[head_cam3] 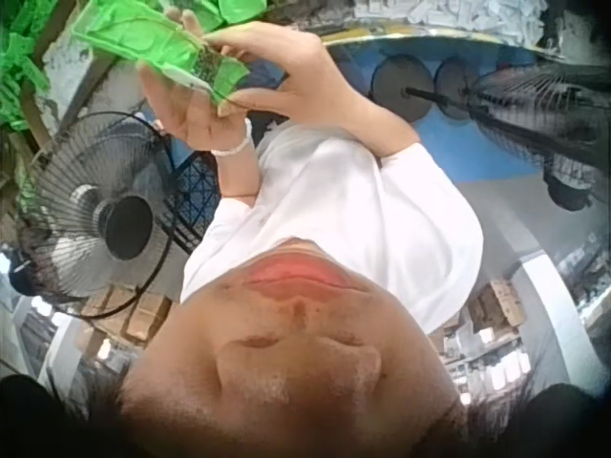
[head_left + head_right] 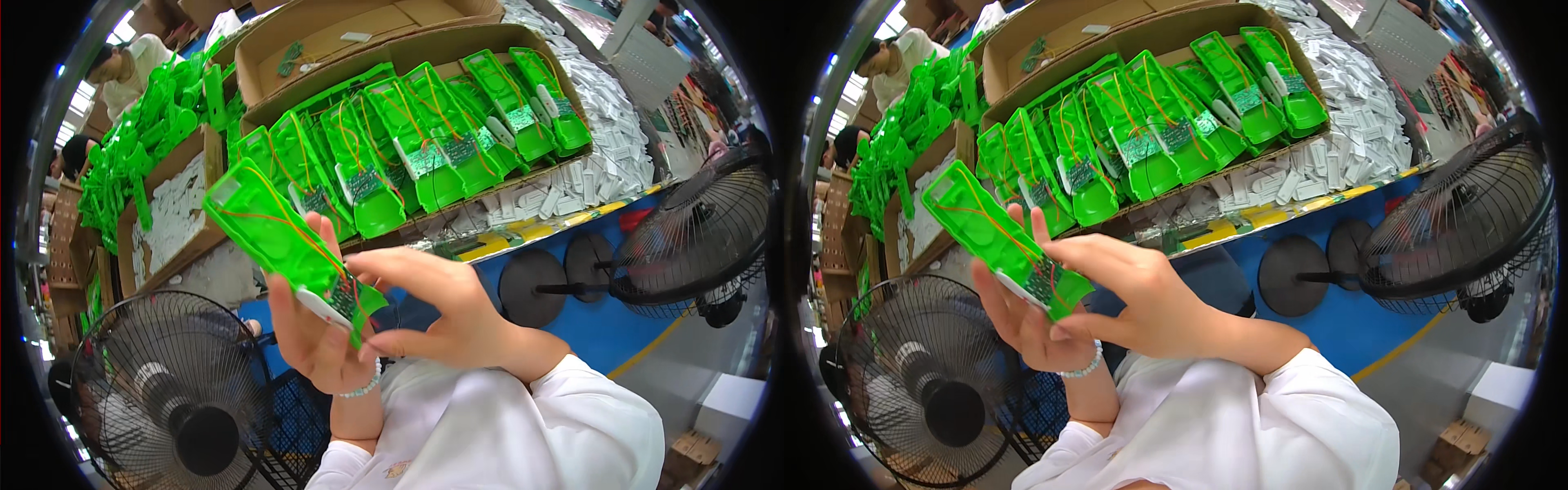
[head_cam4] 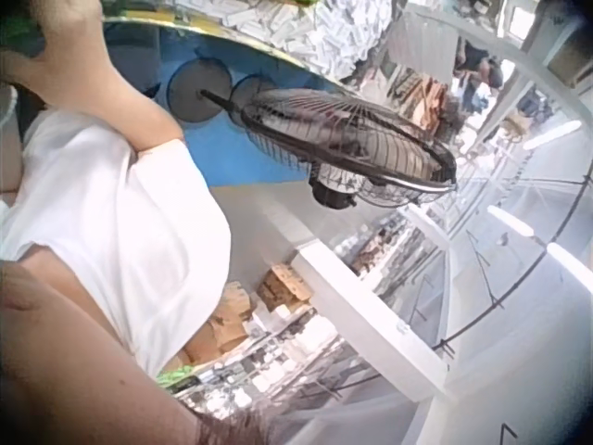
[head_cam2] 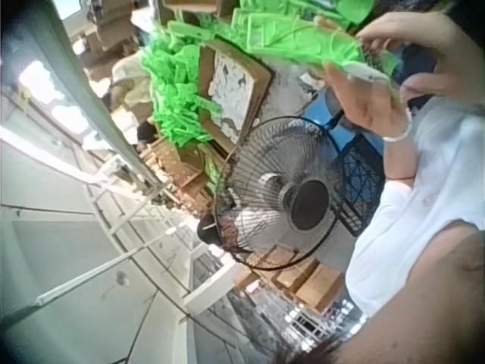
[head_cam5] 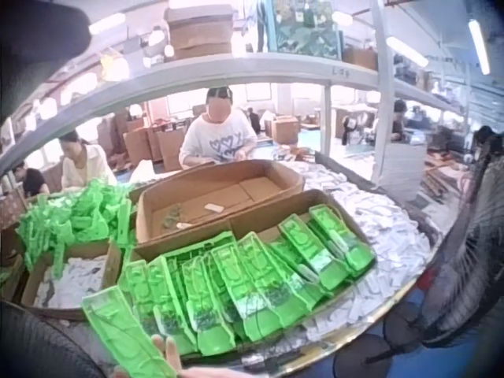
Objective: The person assembles green plastic housings by hand, inserting circuit boards and wires with small white components into them.
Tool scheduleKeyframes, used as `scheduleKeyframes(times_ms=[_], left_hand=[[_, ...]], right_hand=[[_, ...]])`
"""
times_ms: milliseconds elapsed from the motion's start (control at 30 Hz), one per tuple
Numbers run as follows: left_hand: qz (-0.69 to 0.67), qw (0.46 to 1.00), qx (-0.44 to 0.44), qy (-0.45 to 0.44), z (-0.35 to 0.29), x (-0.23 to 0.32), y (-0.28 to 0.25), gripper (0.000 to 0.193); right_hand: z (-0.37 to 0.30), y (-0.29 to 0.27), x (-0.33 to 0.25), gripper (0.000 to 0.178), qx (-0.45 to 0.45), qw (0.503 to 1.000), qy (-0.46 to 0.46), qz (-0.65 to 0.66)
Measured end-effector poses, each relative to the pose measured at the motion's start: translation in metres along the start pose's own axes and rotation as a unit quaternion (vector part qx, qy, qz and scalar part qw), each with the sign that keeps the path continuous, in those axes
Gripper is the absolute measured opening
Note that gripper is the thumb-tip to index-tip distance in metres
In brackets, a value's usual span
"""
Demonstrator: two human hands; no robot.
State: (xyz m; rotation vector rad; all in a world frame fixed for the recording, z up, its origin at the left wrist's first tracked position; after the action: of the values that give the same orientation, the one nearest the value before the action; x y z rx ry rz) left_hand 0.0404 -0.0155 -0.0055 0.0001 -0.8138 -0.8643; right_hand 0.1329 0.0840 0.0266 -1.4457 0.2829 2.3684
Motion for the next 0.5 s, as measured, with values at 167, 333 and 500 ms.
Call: scheduleKeyframes(times_ms=[167,333,500], left_hand=[[0.037,0.997,-0.064,-0.001,-0.004,-0.008,0.0,0.058],[0.1,0.992,-0.066,-0.046,0.002,-0.011,0.007,0.041],[0.118,0.987,-0.101,0.028,0.009,-0.02,-0.001,0.036]], right_hand=[[-0.005,-0.014,0.002,0.061,-0.011,0.999,0.046,-0.005],[-0.011,-0.023,0.008,0.062,0.025,0.999,0.036,-0.029],[-0.012,-0.069,0.002,0.062,0.244,0.933,-0.065,-0.257]])
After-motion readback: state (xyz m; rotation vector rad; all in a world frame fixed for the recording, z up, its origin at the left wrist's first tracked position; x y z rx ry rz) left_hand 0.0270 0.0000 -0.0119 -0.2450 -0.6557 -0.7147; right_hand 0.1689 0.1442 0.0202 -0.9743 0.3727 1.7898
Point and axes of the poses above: each hand's wrist, its own z-axis towards the middle knuckle, its own y-axis out of the palm, x = y × z, the point moved 1 cm from there along z, towards the middle knuckle, and after that the axes turned 7 degrees about z, right-handed, at the moved point
